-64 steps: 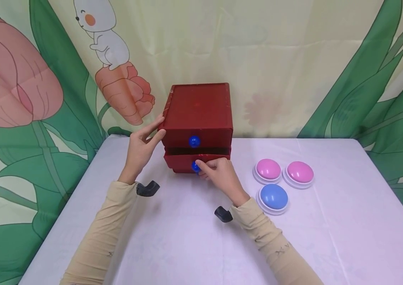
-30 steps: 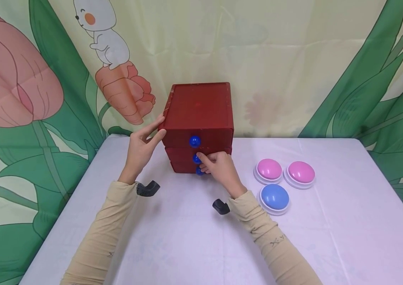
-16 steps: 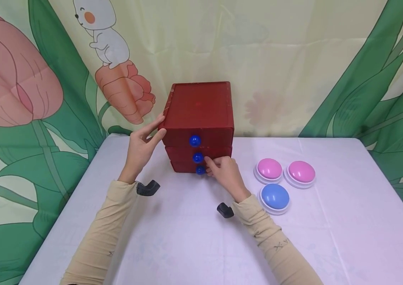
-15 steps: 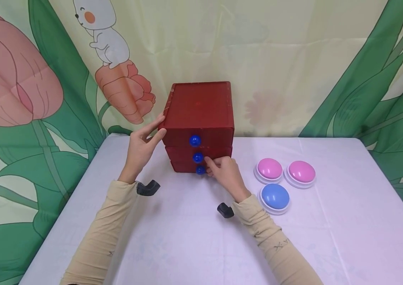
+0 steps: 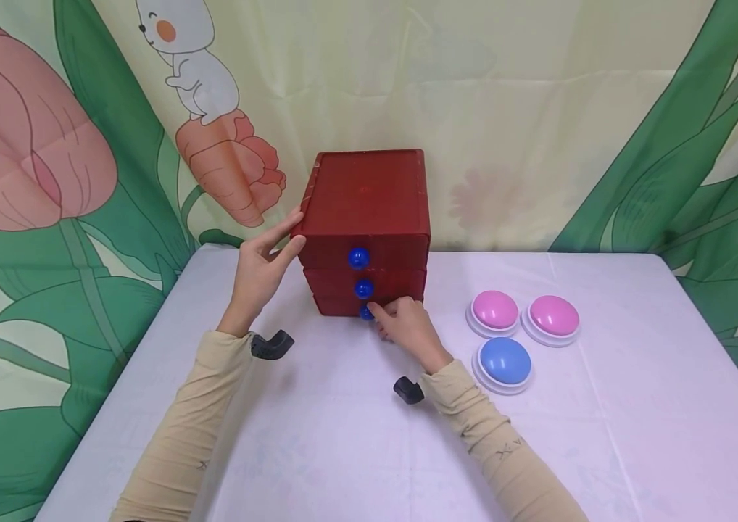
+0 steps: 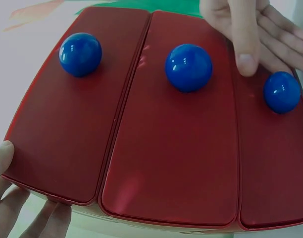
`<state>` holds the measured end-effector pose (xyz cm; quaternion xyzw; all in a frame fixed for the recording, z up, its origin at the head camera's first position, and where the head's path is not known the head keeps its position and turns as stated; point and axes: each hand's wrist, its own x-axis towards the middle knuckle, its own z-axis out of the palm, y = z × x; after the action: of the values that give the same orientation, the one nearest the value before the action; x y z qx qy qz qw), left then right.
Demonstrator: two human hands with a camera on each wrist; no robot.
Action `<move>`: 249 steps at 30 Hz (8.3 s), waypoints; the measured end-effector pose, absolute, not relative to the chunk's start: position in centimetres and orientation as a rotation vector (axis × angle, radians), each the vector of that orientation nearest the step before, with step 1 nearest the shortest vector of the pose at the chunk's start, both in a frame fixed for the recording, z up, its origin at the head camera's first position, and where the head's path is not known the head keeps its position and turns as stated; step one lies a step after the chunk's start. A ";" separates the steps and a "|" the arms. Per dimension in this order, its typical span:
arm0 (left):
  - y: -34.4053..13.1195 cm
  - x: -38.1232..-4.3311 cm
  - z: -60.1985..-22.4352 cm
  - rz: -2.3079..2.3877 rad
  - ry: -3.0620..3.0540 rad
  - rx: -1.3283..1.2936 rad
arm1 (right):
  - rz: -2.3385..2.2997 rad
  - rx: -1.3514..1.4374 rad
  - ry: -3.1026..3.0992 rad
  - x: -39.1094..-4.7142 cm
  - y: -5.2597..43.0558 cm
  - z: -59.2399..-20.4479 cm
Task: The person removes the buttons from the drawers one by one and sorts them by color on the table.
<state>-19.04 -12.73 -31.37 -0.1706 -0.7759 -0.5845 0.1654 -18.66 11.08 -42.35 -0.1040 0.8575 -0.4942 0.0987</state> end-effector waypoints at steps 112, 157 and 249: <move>-12.8 -18.9 -31.3 -1.694 -2.191 -0.504 | -1.441 -0.370 2.495 -11.9 10.7 -44.0; -12.8 -18.9 -31.5 -1.691 -2.183 -0.514 | -1.406 -0.388 2.512 -9.3 10.7 -43.7; -12.9 -19.1 -31.5 -1.722 -2.178 -0.505 | -1.055 -0.482 2.874 -15.9 8.9 -41.0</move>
<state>-19.05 -12.86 -31.52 -0.1768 -0.7620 -0.6023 0.1592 -15.85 8.87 -40.98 -0.1554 0.9271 -0.3404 0.0212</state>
